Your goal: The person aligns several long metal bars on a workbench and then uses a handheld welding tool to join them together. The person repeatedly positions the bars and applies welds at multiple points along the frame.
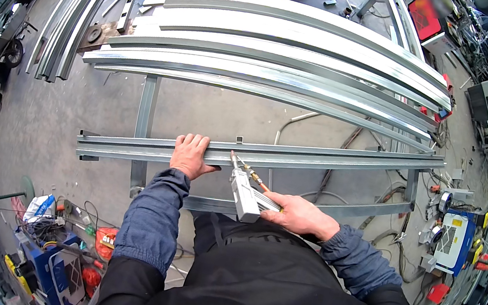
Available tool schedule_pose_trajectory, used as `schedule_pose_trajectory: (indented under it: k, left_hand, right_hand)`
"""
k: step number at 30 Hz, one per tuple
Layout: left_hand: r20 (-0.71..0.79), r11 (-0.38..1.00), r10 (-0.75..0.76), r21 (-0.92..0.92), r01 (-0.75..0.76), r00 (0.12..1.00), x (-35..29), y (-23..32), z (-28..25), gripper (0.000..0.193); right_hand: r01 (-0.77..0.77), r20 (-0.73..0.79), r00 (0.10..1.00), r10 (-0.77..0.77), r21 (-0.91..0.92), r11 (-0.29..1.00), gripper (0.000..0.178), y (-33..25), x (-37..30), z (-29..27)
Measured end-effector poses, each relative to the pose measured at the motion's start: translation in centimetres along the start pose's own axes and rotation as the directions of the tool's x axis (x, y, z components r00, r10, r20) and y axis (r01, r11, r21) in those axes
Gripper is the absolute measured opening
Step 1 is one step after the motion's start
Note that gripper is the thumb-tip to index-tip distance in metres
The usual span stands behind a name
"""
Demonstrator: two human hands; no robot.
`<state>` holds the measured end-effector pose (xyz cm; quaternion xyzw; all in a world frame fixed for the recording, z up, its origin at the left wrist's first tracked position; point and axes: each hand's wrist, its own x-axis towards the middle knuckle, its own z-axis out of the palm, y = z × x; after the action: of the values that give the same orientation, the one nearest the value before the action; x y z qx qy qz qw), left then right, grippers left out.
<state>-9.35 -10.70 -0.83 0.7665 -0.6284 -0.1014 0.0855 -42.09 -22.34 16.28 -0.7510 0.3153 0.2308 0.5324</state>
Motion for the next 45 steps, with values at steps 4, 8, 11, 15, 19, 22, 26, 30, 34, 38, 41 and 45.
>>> schedule_pose_trajectory:
  k: [4,8,11,15,19,22,26,30,34,38,41,45]
  left_hand:
    - [0.005,1.000,-0.009,-0.001,0.009,1.000,0.1,0.0,0.0,0.086]
    - [-0.035,1.000,0.000,-0.024,-0.001,0.999,0.1,0.0,0.0,0.083]
    - [-0.055,0.999,0.001,-0.039,-0.004,0.998,0.1,0.0,0.1,0.081]
    - [-0.035,0.999,-0.013,-0.047,0.011,0.999,0.0,0.1,0.0,0.080]
    - [-0.020,0.999,-0.009,-0.034,0.008,1.000,0.0,-0.1,0.2,0.086]
    - [-0.019,0.999,-0.010,-0.032,0.010,1.000,0.0,0.0,0.2,0.086]
    - [-0.012,0.999,-0.019,-0.034,0.019,1.000,0.0,0.0,0.2,0.086]
    - [-0.017,0.999,-0.022,-0.037,0.022,1.000,-0.1,-0.1,0.3,0.086]
    - [0.013,0.999,-0.031,-0.039,0.031,0.999,0.0,-0.1,0.2,0.085]
    - [-0.015,0.999,-0.025,-0.035,0.024,1.000,0.0,0.0,0.1,0.085]
    - [-0.009,0.999,-0.029,-0.037,0.029,1.000,0.0,0.0,0.2,0.085]
    - [-0.002,0.999,-0.034,-0.041,0.034,0.999,0.1,0.1,0.0,0.085]
  right_hand:
    - [-0.001,-0.005,1.000,0.001,-0.008,1.000,0.075,0.4,0.1,-0.1]
    - [0.000,0.005,1.000,0.000,0.002,1.000,0.073,0.4,0.2,-0.3]
    - [0.007,0.009,1.000,-0.007,0.037,0.999,0.072,0.4,0.2,-0.4]
    - [-0.001,0.003,1.000,0.001,0.048,0.999,0.071,0.2,0.1,-0.7]
    - [-0.012,-0.009,1.000,0.012,0.025,1.000,0.070,0.3,0.1,-0.7]
    - [-0.018,0.007,1.000,0.018,0.040,0.999,0.070,0.7,0.3,-0.6]
    - [-0.043,0.030,0.999,0.041,0.054,0.998,0.070,0.2,0.2,-0.9]
    - [-0.054,0.041,0.998,0.051,0.072,0.996,0.071,0.1,0.1,-1.1]
    - [-0.060,0.043,0.997,0.057,0.074,0.995,0.072,0.0,-0.1,-1.2]
    - [-0.060,0.038,0.998,0.057,0.072,0.996,0.071,0.1,-0.1,-1.2]
    - [-0.057,0.039,0.998,0.054,0.070,0.996,0.070,0.2,-0.1,-1.2]
    - [-0.040,0.035,0.999,0.038,0.068,0.997,0.070,0.4,-0.1,-1.3]
